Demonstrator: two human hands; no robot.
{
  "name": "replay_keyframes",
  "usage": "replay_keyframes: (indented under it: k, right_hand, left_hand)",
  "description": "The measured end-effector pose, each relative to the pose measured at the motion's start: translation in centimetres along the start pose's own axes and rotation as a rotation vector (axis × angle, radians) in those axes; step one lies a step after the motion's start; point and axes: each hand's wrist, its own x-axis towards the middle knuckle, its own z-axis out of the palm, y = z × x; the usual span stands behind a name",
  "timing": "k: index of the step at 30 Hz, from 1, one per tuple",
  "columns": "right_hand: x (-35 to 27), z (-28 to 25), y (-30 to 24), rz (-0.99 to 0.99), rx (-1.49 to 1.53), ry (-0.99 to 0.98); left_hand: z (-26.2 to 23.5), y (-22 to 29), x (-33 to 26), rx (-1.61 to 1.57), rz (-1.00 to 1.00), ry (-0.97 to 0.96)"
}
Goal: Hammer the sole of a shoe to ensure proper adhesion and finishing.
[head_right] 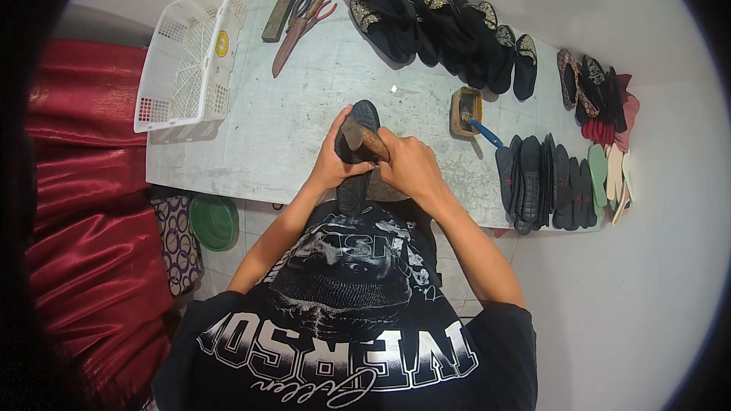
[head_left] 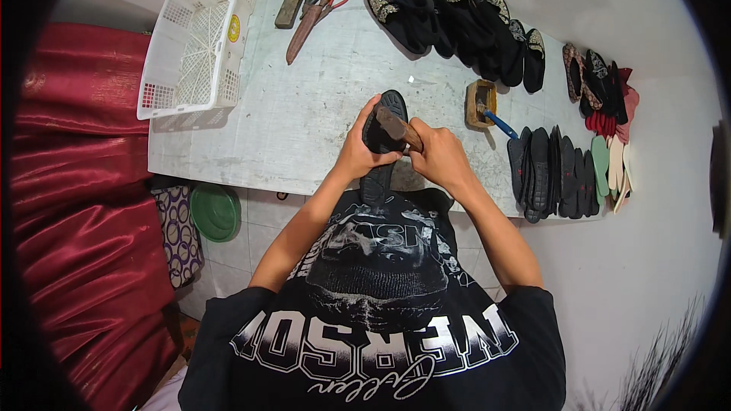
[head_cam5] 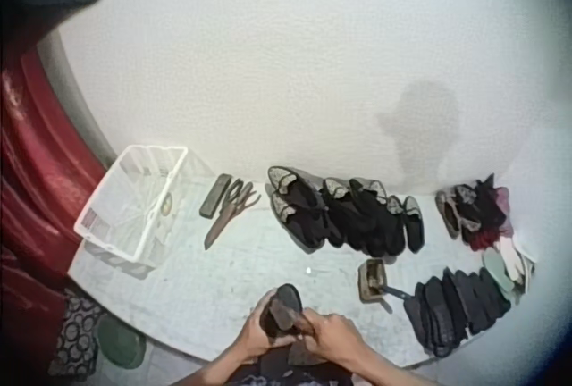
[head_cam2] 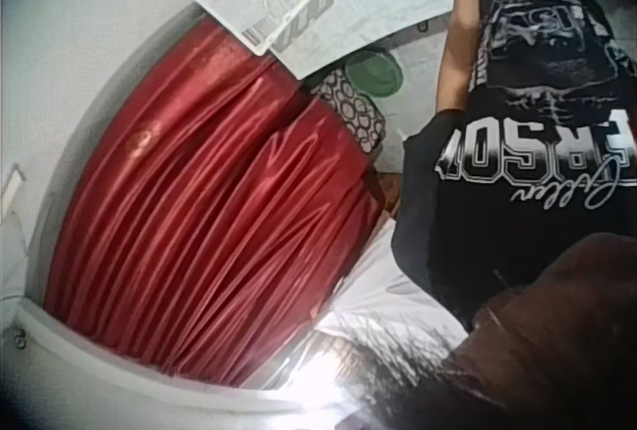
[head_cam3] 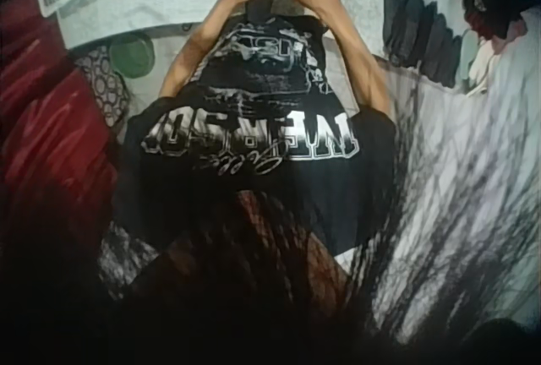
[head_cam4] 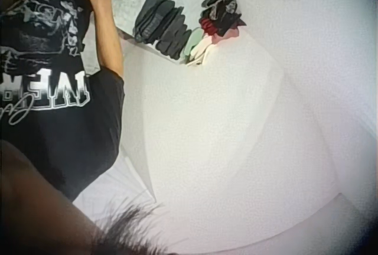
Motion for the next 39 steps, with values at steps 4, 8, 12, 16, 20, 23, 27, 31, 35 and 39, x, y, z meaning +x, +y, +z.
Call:
replay_keyframes:
  k: [4,8,12,16,20,23,27,31,35,39]
  right_hand:
    - [0.3,0.2,0.6,0.017,0.041,0.066]
    - [0.5,-0.2,0.3,0.044,0.071,0.056]
    - [0.6,0.1,0.3,0.046,0.111,0.153]
    - [0.7,0.7,0.5,0.070,0.140,0.192]
    - [0.3,0.8,0.0,0.030,0.123,0.180]
    - [-0.4,0.6,-1.1,0.033,0.031,0.107]
    - [-0.8,0.2,-2.0,-0.017,-0.008,-0.005]
    - [-1.6,0.7,-2.0,-0.098,-0.014,-0.058]
    - [-1.7,1.0,-1.8,-0.078,-0.057,-0.118]
    - [-1.7,1.0,-1.8,-0.098,-0.045,-0.115]
  left_hand:
    - [0.0,-0.2,0.0,0.027,0.017,0.006]
    - [0.1,-0.2,0.0,0.069,0.074,0.042]
    - [0.2,-0.1,0.2,0.002,0.018,0.010]
    - [0.1,0.1,0.2,0.006,0.010,0.008]
    - [0.0,0.1,0.1,0.100,0.061,0.026]
    - [-0.2,-0.2,0.1,0.080,0.097,-0.001]
    - [0.1,-0.1,-0.1,0.064,0.026,-0.012]
    - [0.2,-1.6,0.2,-0.235,-0.089,-0.041]
    - [-0.2,-3.1,0.2,-0.122,-0.023,-0.047]
    - [-0.2,-4.2,0.3,0.027,0.012,-0.004]
